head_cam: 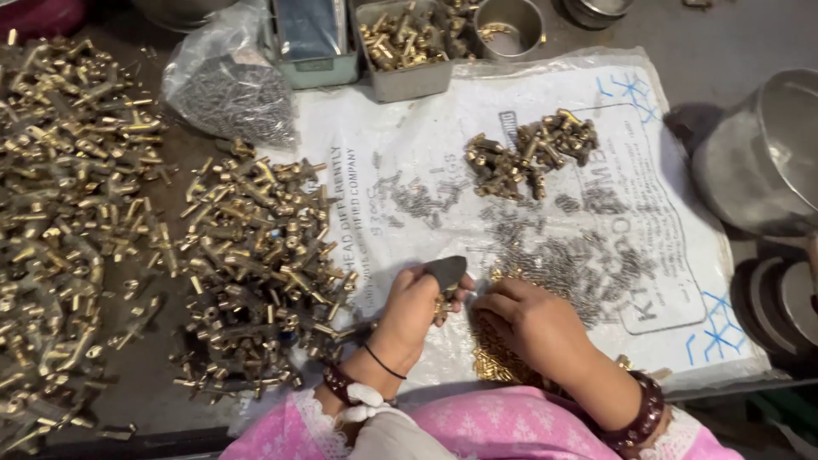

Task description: Manually assembling small brass valve bodies by inserting metal pins into them.

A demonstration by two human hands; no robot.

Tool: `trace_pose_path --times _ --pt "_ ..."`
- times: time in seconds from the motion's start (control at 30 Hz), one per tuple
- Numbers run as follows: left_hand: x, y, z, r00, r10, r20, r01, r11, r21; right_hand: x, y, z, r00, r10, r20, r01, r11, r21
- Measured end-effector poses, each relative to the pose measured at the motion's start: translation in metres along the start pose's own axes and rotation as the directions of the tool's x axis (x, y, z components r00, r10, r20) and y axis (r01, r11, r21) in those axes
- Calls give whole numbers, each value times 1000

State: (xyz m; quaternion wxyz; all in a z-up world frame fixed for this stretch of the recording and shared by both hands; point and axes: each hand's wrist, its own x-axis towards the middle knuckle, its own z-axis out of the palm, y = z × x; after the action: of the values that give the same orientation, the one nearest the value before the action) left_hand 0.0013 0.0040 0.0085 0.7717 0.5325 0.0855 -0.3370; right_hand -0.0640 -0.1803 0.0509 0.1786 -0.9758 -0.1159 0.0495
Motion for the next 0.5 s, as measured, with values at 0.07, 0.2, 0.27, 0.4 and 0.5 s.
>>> trace_pose_path --times 0.07,0.2,0.27,0.4,0.5 --pt "0 -3 -3 997 50 52 -50 999 3 2 1 2 1000 -17 2 17 1000 -9" --pt "-9 16 3 994 -24 106 31 997 -69 6 1 4 996 55 70 -52 998 -46" --pt "-7 10 1 993 -23 116 32 997 -75 9 -1 -1 990 86 110 -80 995 -63" --pt "-2 -1 0 992 -17 127 22 999 -39 8 3 -12 985 144 -99 -103 937 333" --pt "13 -23 -10 984 30 174 -7 991 -134 9 -14 -33 946 -18 -323 152 906 394"
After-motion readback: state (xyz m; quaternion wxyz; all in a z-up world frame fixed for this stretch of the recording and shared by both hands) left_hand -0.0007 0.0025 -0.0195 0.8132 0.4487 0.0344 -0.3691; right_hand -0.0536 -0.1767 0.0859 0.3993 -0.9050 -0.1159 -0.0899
